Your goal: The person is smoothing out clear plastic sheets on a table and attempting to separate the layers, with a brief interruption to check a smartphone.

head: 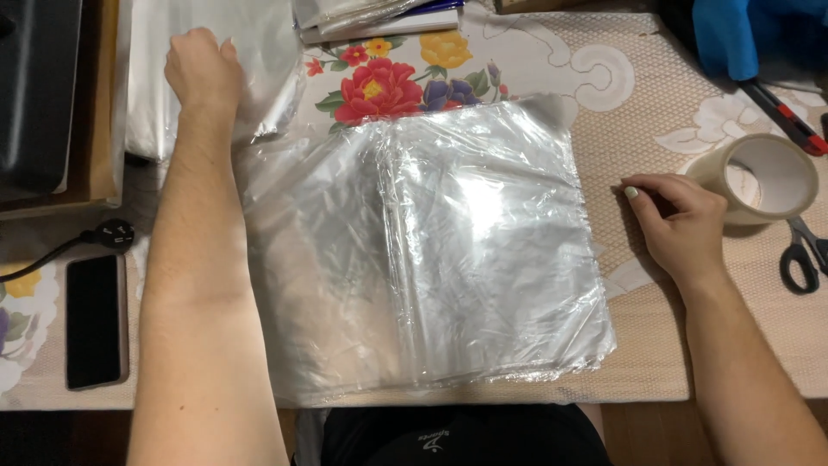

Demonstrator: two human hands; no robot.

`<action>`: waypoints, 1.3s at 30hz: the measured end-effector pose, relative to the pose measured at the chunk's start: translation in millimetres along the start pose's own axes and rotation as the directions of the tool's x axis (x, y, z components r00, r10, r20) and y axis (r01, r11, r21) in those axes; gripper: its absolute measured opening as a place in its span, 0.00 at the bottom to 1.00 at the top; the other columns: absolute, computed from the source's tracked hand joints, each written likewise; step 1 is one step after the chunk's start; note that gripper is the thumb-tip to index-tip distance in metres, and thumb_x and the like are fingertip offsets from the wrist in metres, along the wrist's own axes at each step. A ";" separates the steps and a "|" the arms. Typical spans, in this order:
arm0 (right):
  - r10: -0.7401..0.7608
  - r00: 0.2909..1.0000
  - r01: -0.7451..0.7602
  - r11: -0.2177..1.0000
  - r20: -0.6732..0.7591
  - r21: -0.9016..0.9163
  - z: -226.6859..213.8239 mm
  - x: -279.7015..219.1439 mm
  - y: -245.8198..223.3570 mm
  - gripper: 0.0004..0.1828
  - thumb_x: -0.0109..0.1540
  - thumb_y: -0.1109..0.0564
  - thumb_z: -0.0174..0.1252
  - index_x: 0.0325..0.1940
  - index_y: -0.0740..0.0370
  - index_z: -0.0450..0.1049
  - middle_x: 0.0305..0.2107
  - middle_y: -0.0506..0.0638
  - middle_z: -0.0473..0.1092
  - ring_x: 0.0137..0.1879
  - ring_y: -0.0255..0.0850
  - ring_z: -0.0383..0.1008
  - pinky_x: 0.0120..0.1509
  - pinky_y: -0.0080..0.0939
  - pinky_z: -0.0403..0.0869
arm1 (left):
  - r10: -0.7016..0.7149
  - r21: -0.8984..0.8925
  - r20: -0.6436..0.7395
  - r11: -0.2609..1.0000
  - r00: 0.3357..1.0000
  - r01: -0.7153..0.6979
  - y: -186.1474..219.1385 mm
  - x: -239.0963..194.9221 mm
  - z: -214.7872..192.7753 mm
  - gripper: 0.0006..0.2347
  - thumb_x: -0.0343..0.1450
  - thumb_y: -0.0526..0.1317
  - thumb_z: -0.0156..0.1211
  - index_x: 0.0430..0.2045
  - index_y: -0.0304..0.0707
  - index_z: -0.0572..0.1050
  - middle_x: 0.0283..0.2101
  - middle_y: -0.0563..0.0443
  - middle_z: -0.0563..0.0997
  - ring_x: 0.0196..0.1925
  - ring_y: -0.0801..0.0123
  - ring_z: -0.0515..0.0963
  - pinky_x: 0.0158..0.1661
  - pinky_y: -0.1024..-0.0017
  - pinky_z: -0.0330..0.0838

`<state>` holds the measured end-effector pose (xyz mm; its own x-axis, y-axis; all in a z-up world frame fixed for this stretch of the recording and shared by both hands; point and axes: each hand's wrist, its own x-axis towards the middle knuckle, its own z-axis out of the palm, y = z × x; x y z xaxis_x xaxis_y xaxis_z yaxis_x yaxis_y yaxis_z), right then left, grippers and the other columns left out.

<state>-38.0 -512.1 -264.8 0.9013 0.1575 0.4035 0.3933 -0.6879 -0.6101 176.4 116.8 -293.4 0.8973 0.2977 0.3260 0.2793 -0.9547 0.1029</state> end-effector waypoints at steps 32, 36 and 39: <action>-0.528 0.703 0.248 0.810 0.477 0.531 22.4 4.5 -53.7 0.14 0.54 0.44 0.69 0.33 0.54 0.83 0.35 0.45 0.80 0.57 0.53 0.76 0.72 0.61 0.64 | 0.819 -0.605 -0.062 0.423 0.570 -0.674 217.6 -392.8 -142.7 0.20 0.70 0.48 0.55 0.50 0.33 0.69 0.57 0.36 0.72 0.60 0.46 0.74 0.50 0.56 0.71; -0.497 0.644 0.133 0.822 0.582 0.554 -8.6 7.6 -59.0 0.48 0.41 0.43 0.77 0.61 0.65 0.72 0.55 0.61 0.73 0.72 0.72 0.56 0.74 0.77 0.50 | 0.789 -0.625 -0.107 0.420 0.605 -0.658 212.1 -390.1 -163.9 0.06 0.71 0.36 0.52 0.32 0.36 0.78 0.47 0.39 0.80 0.55 0.47 0.79 0.45 0.60 0.77; -0.476 0.646 0.171 0.852 0.597 0.494 -11.0 3.7 -61.6 0.36 0.48 0.59 0.73 0.60 0.64 0.73 0.55 0.61 0.73 0.73 0.71 0.54 0.73 0.78 0.49 | 0.728 -0.719 0.041 0.498 0.685 -0.485 213.3 -396.8 -180.1 0.07 0.73 0.36 0.53 0.32 0.37 0.80 0.35 0.45 0.83 0.43 0.54 0.84 0.38 0.67 0.79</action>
<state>-60.9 -477.0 -218.2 0.5035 0.8519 0.1438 0.5793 -0.2095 -0.7877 -181.7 -204.7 -231.6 0.8319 -0.4907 0.2592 -0.5421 -0.6185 0.5688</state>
